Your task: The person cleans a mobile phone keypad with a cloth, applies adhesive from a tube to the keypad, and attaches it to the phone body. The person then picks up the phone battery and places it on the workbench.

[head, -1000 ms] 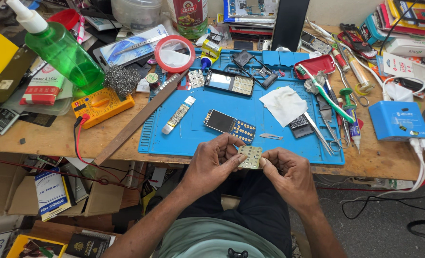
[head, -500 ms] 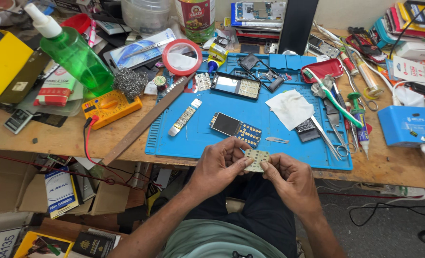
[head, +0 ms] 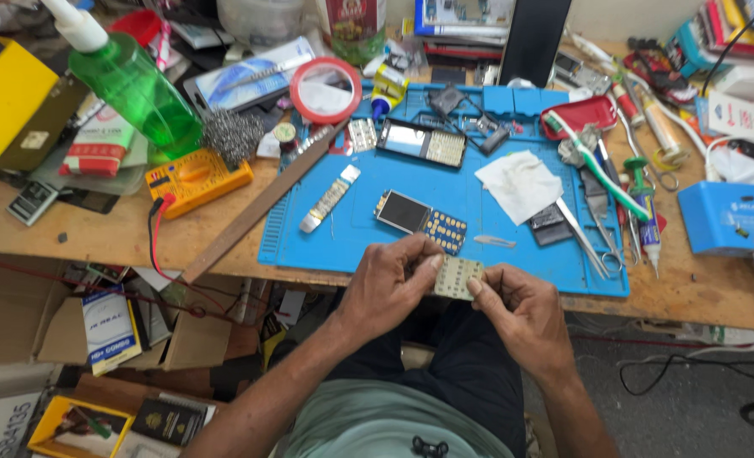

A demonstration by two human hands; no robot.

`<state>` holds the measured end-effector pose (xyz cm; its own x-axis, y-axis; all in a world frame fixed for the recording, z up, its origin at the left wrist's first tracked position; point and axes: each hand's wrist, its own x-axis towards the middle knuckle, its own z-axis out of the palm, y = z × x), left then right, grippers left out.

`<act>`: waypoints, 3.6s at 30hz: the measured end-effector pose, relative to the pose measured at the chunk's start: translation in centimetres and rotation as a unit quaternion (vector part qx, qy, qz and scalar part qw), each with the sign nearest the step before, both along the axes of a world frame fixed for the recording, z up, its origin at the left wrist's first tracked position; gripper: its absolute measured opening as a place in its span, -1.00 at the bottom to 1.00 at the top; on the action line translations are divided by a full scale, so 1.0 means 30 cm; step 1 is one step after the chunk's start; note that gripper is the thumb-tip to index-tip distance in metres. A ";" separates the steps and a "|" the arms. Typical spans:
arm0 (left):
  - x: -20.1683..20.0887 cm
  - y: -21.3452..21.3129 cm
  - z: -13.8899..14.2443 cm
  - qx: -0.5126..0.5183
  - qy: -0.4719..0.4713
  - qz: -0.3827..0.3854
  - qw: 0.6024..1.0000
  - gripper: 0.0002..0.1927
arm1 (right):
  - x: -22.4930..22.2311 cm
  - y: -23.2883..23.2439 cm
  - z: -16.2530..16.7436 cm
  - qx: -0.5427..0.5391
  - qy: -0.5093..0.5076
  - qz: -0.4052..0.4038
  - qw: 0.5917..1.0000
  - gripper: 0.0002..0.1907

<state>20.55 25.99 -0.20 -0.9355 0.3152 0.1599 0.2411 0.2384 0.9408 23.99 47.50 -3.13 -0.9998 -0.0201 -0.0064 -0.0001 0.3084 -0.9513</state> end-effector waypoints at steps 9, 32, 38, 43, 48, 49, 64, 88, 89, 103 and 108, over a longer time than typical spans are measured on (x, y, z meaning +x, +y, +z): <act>0.011 -0.025 -0.005 0.041 -0.061 0.011 0.997 -0.74 | -0.010 0.013 0.010 -0.024 -0.004 -0.026 0.999 -0.79; 0.021 -0.018 0.005 -0.060 0.097 0.001 0.993 -0.86 | -0.023 -0.004 -0.002 -0.047 0.044 -0.028 0.998 -0.81; 0.025 -0.010 0.009 -0.086 0.062 -0.013 0.994 -0.87 | -0.020 -0.007 -0.007 -0.034 0.048 -0.027 0.998 -0.81; 0.020 0.000 -0.020 -0.105 0.084 0.003 0.991 -0.88 | -0.017 -0.008 -0.008 -0.025 0.049 -0.029 0.998 -0.81; 0.021 0.002 -0.042 -0.116 0.155 0.016 0.981 -0.89 | -0.018 -0.008 -0.011 -0.027 0.047 -0.035 0.998 -0.81; 0.021 0.000 -0.042 -0.109 0.152 0.012 0.982 -0.89 | -0.019 -0.008 -0.012 -0.030 0.050 -0.034 0.998 -0.81; 0.032 0.002 -0.015 -0.089 0.118 0.009 0.989 -0.88 | -0.015 -0.010 -0.014 -0.025 0.054 -0.030 0.998 -0.83; 0.031 -0.034 -0.032 -0.068 0.137 0.022 0.988 -0.90 | -0.020 -0.015 -0.010 -0.082 0.039 -0.036 0.995 -0.81; 0.029 -0.042 -0.031 -0.066 0.130 0.029 0.989 -0.89 | -0.020 -0.013 -0.009 -0.093 0.030 -0.038 0.994 -0.81; 0.001 -0.026 -0.012 -0.095 0.428 0.006 0.899 -0.75 | -0.008 -0.013 0.022 -0.104 0.017 -0.023 0.994 -0.77; -0.004 -0.002 0.006 0.004 0.260 0.020 0.965 -0.83 | 0.033 -0.041 0.084 0.070 0.246 -0.104 0.961 -0.83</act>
<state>20.44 25.92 -0.03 -0.7389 0.2783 0.6136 0.6726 0.2511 0.6961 24.99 46.25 -0.62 -0.8644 0.1475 0.4807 -0.3642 0.4755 -0.8008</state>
